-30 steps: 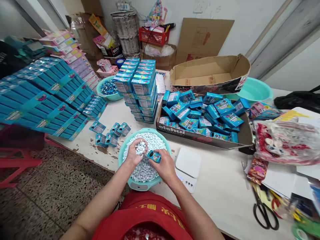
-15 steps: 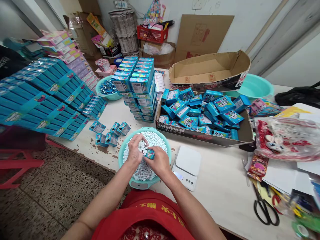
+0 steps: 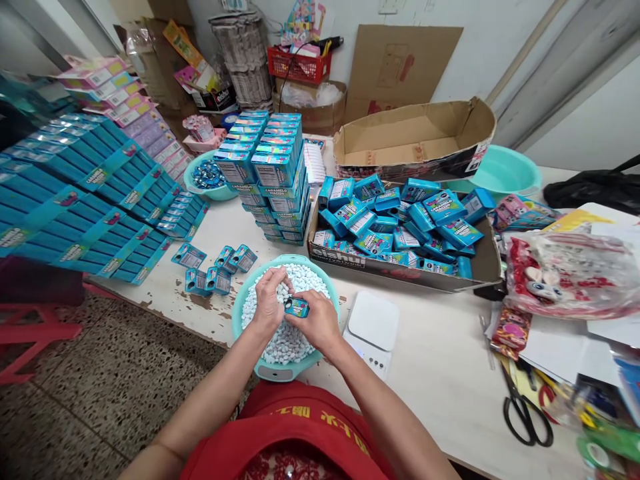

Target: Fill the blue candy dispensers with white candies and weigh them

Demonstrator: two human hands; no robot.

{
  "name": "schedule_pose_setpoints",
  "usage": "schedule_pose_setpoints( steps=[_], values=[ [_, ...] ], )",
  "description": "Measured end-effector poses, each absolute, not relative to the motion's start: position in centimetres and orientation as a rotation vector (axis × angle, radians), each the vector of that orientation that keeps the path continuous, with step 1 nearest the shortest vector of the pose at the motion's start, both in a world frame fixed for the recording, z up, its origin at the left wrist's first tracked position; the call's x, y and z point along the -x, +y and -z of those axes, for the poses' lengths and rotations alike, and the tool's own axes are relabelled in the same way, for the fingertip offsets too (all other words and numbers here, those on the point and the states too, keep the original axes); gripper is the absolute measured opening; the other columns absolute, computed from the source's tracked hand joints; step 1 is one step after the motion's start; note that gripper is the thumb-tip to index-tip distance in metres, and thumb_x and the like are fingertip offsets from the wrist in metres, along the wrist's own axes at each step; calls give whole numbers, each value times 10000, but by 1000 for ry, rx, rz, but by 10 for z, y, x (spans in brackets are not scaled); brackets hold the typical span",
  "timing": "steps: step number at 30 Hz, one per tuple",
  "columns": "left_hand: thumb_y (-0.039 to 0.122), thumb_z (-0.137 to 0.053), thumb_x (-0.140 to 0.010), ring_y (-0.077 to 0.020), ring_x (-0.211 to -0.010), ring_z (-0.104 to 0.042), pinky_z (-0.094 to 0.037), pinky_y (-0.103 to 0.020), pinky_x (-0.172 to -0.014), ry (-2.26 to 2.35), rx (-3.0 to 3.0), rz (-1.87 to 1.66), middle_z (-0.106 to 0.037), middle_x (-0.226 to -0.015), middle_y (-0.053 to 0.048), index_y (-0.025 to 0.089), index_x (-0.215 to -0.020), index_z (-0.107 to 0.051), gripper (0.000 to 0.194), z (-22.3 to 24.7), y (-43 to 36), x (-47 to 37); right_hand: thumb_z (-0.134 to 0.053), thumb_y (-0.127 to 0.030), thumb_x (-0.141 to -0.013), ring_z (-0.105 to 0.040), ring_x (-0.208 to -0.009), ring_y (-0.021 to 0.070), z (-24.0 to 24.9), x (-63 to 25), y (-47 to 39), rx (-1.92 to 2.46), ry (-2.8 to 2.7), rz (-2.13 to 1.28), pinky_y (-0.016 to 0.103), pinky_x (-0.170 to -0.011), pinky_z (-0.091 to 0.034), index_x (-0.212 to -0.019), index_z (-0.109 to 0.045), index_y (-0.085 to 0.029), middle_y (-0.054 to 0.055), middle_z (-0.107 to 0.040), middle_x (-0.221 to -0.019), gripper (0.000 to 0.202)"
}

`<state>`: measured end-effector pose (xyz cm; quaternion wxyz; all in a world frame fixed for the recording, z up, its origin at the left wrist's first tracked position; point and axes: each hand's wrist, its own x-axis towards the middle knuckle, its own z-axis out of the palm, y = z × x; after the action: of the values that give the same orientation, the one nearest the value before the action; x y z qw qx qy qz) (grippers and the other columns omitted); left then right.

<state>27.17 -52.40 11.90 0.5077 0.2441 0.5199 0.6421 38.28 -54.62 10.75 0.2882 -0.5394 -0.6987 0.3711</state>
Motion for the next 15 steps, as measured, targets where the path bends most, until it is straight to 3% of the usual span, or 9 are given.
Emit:
schedule_pose_setpoints(
  steps=[11, 15],
  values=[
    [308, -637, -728, -62, -437, -400, -317, -209, -457, 1157, -574, -1557, -464, -524, 51, 168, -649, -520, 199, -126, -519, -271, -740, -205, -651, -600, -901, 234, -114, -384, -546, 1381, -1848, -908, 365, -805, -459, -956, -639, -203, 46, -660, -913, 321],
    [307, -638, -721, -71, -459, -424, -343, -215, -478, 1204, -587, -1535, -459, -509, 46, 168, -607, -501, 226, -125, -516, -276, -731, -217, -669, -609, -903, 233, -111, -386, -547, 1390, -1810, -945, 367, -805, -466, -951, -641, -209, 46, -664, -914, 295]
  ],
)
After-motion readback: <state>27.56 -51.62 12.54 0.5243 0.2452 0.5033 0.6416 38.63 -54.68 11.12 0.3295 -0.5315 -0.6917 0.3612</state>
